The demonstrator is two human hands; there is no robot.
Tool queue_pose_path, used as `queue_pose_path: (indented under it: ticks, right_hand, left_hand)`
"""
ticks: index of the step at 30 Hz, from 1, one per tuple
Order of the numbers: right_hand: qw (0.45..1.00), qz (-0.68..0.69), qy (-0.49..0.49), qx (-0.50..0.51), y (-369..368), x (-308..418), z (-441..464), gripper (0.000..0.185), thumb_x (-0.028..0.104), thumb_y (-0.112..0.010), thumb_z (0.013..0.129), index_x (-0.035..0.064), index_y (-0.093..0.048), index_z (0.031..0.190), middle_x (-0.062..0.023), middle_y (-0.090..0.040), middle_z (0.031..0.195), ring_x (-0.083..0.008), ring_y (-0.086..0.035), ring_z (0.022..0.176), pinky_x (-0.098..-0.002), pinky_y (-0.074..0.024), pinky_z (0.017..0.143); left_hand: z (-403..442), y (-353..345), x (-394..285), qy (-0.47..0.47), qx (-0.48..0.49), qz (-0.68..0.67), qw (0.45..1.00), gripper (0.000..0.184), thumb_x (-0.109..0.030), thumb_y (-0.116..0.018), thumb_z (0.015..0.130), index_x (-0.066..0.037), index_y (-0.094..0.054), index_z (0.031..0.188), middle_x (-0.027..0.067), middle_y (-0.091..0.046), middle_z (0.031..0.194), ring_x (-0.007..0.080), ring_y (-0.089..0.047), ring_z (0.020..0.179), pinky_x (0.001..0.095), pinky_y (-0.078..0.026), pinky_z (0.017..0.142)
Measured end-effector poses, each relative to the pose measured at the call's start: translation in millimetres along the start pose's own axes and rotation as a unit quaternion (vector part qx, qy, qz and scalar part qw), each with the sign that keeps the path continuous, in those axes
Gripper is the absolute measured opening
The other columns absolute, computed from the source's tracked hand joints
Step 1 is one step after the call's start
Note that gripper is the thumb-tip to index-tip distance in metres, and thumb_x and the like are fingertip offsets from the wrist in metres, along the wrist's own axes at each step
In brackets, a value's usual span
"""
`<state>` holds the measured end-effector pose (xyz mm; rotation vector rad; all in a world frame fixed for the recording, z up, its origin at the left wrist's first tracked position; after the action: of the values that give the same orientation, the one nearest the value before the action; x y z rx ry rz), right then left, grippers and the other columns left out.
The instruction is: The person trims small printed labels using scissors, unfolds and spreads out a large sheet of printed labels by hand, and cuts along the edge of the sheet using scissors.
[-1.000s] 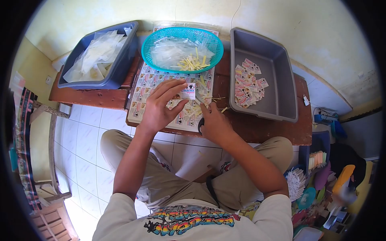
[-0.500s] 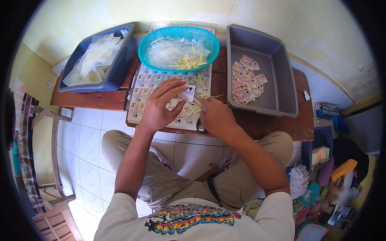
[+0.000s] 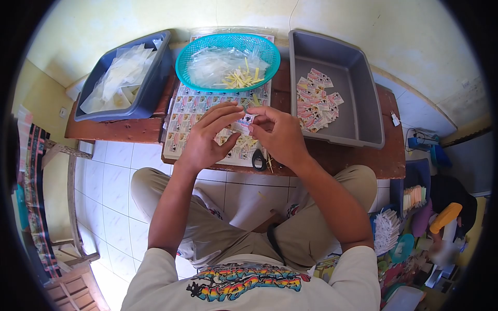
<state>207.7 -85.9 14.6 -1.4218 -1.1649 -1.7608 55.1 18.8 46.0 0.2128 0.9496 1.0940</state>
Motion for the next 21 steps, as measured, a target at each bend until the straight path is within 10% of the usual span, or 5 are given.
queue_pose_path:
  ticks: [21]
  right_hand:
    - [0.994,0.103,-0.034,-0.031,-1.5,0.1,7.0,0.027,0.000,-0.069,0.099,-0.0062,-0.068,0.125,-0.0144,-0.075,0.105,-0.0187,-0.078,0.091,-0.0285,-0.0667,0.077]
  left_hand:
    - [-10.4,3.4,-4.3,0.014,-0.048,0.062,0.997,0.055,-0.004,-0.086,0.078,-0.011,-0.072,0.131,0.0131,-0.058,0.152,0.0348,-0.054,0.143,0.0468,-0.050,0.114]
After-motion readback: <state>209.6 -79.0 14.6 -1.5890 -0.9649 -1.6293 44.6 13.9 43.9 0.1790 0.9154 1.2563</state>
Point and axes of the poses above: each hand's wrist, its own z-axis towards the middle knuckle, its own y-axis out of the back of the hand, x = y × z, the point moved 6 cm from there along z, towards the middle knuckle
